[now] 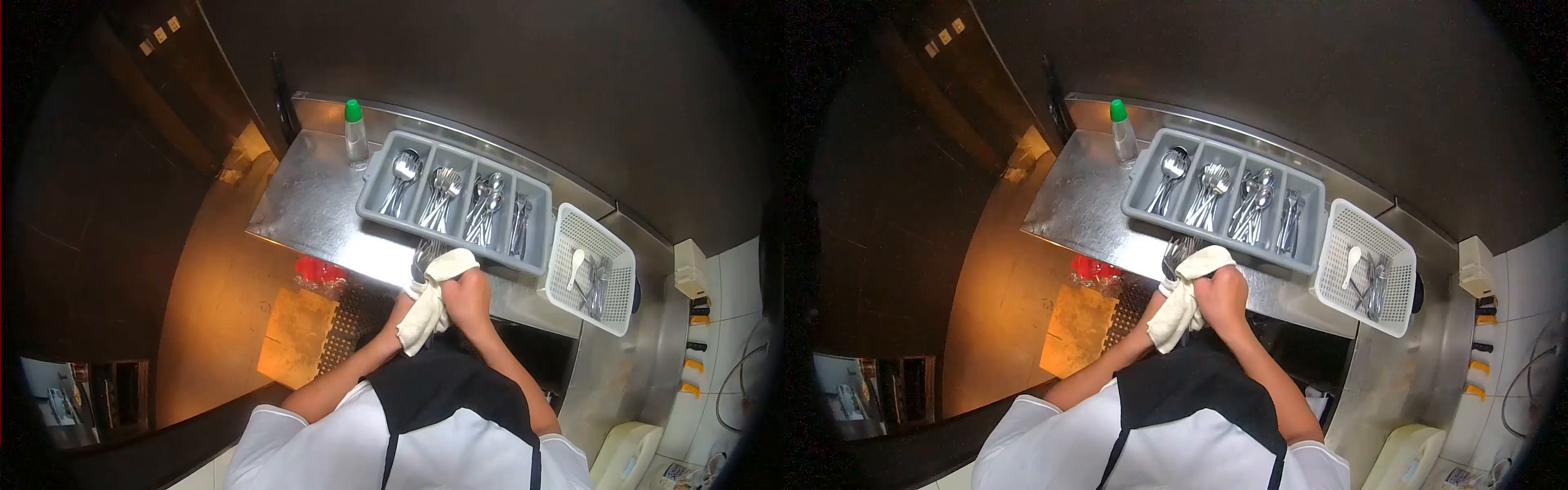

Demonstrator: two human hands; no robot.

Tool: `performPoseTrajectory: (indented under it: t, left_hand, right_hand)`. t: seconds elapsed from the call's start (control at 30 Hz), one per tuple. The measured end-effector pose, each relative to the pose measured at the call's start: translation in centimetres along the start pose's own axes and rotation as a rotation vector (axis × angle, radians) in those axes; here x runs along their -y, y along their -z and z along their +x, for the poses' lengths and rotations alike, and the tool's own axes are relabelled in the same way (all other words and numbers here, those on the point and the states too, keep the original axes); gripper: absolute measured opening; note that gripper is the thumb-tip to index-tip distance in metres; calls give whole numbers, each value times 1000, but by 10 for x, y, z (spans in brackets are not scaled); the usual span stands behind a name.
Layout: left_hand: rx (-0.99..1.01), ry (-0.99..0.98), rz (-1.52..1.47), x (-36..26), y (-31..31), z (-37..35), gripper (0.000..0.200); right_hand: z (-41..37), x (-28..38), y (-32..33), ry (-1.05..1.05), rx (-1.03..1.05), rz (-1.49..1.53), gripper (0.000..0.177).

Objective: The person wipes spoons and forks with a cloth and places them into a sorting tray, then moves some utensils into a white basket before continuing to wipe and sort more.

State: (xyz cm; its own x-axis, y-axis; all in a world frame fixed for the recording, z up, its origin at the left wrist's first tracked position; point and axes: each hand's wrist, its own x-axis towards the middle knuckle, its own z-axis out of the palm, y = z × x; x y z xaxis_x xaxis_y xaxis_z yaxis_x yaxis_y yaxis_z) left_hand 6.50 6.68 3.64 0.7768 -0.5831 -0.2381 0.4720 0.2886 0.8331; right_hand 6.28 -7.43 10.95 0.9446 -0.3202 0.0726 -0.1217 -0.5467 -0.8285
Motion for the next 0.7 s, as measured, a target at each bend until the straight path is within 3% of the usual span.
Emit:
performPoseTrajectory:
  t: [0.03, 0.07, 0.17, 0.2, 0.23, 0.3, 0.37, 0.4, 0.43, 0.5, 0.53, 0.63, 0.67, 0.7]
  left_hand:
    - [14, 28, 4, 11, 3, 2, 22]
    - [-127, -171, 359, 6, -8, -1, 14]
    - [-95, 5, -137, -1, -17, 1, 6]
    - [-32, 61, -195, 16, 1, 9, 5]
    - [29, 121, -249, 33, 19, 18, 4]
    - [87, 194, -346, 20, 18, 17, 6]
    - [53, 206, -363, 4, 0, 12, 9]
    - [4, 180, -347, -10, -20, 6, 10]
    - [-59, 149, -316, -26, -42, 0, 11]
    - [-142, 86, -242, -42, -69, -4, 13]
    - [-69, 60, -234, -15, -50, 8, 21]
    - [-3, 2, -59, -12, -47, 7, 28]
    - [44, 81, -64, -10, -41, 6, 27]
    - [43, -1, -17, -7, -39, 9, 27]
  right_hand:
    - [2, 0, 4, 21, -5, -125, 20]
    - [4, -8, 3, 103, -34, -223, 20]
    - [7, -26, 8, 98, -48, 377, 26]
    - [3, -37, 20, -163, 50, 534, 31]
    - [0, -27, 26, -467, -58, 927, 33]
    - [4, -45, 35, -374, 109, 988, 32]
    - [-2, -46, 30, -72, 231, 630, 32]
    - [-3, -45, 21, -35, 271, 540, 32]
    - [-4, -35, 20, -158, 238, 637, 27]
    - [1, -22, 29, -192, 163, 718, 20]
    - [6, -28, 30, -166, 105, 685, 20]
    - [11, -48, 32, -96, -33, 599, 19]
    - [11, -48, 34, -69, -55, 582, 18]
    - [11, -48, 36, -43, -75, 564, 18]
